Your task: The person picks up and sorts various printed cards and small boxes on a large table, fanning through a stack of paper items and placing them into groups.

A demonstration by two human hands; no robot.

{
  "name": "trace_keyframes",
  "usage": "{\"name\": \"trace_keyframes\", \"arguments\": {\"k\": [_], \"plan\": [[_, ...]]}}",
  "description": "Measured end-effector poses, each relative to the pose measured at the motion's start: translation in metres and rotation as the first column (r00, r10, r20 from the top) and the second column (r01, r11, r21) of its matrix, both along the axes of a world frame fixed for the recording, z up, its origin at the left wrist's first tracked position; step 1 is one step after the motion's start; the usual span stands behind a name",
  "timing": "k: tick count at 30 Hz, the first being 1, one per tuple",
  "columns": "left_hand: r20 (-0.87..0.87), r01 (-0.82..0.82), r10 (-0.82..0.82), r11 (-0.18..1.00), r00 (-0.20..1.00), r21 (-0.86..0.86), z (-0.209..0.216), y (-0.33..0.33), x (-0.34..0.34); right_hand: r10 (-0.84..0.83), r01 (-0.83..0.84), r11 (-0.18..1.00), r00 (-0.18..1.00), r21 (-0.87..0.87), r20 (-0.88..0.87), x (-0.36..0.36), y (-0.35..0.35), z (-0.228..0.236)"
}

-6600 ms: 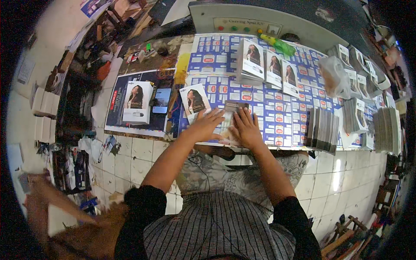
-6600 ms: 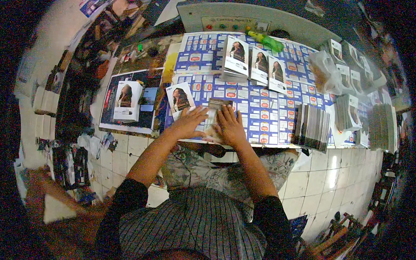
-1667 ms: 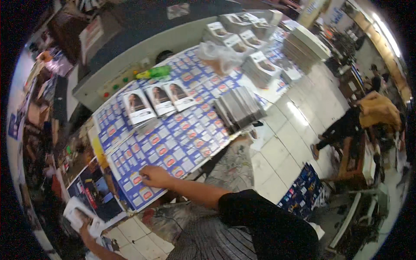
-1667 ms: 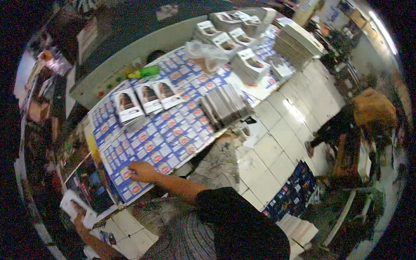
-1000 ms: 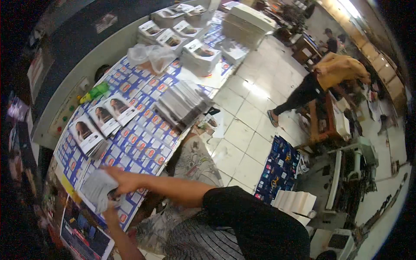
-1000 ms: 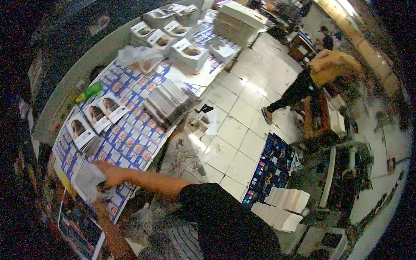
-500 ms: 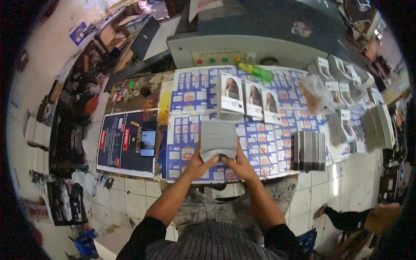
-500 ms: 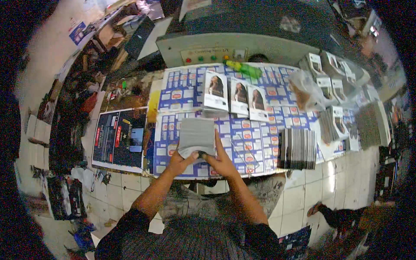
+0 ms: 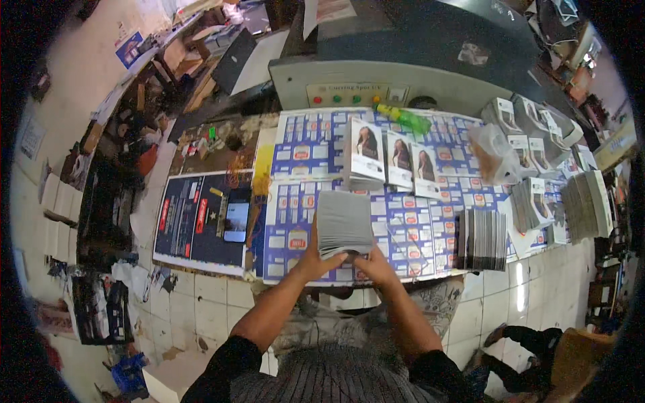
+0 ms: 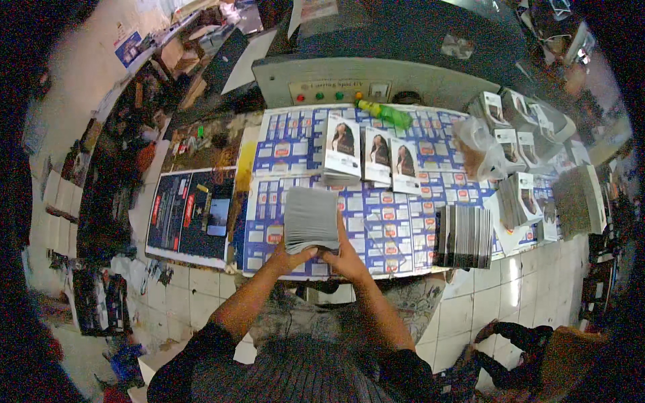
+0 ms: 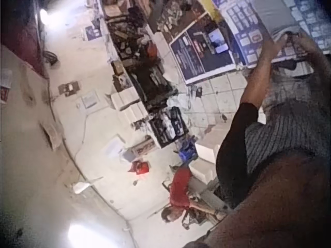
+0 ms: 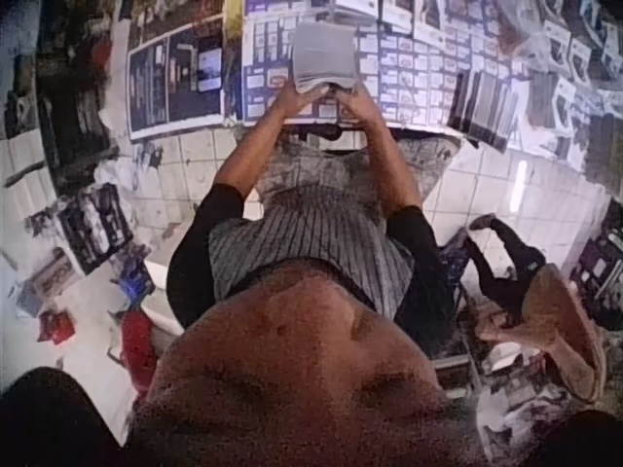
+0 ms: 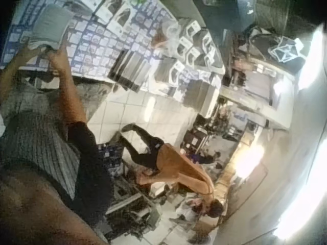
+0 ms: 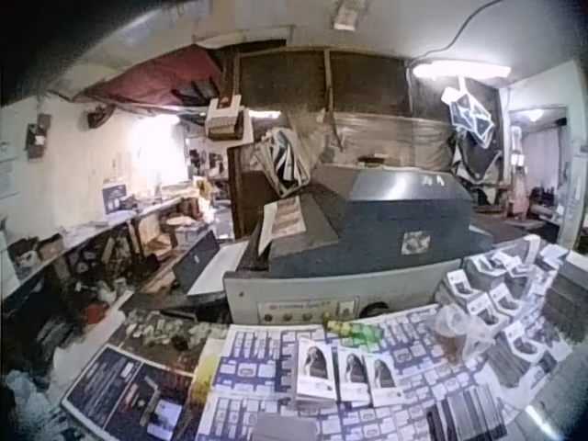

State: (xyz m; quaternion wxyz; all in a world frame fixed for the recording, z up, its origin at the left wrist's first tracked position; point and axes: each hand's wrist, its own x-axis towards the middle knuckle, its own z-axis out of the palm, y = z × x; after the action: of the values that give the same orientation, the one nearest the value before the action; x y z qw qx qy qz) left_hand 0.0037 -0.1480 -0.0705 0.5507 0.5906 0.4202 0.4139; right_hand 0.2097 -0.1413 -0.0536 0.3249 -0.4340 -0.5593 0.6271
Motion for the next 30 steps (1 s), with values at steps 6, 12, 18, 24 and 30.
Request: {"name": "trace_keyframes", "arguments": {"k": [6, 12, 18, 24, 30], "plan": [[-0.004, -0.119, 0.119, 0.992, 0.993, -0.04, 0.027, 0.007, -0.001, -0.198, 0.106, 0.91, 0.961, 0.402, 0.195, 0.008, -0.018, 0.073], [-0.24, -0.017, 0.023, 0.999, 0.971, 0.027, 0.021, 0.012, 0.001, -0.332, -0.483, 0.627, 0.544, 0.611, 0.771, 0.007, -0.043, 0.137], [-0.528, 0.182, -0.183, 0.982, 0.829, -0.055, 0.015, 0.023, -0.015, -0.269, -0.581, 0.447, 0.638, 0.681, 0.721, -0.028, -0.024, 0.123], [-0.161, -0.069, 0.033, 0.972, 0.986, -0.224, 0.04, 0.015, -0.001, -0.195, -0.059, 0.806, 0.913, 0.589, 0.359, 0.039, 0.019, 0.077], [-0.199, -0.15, 0.094, 0.946, 0.975, -0.287, 0.01, 0.014, -0.014, 0.046, -0.078, 0.963, 0.991, 0.257, 0.128, 0.018, 0.026, 0.024]]}}
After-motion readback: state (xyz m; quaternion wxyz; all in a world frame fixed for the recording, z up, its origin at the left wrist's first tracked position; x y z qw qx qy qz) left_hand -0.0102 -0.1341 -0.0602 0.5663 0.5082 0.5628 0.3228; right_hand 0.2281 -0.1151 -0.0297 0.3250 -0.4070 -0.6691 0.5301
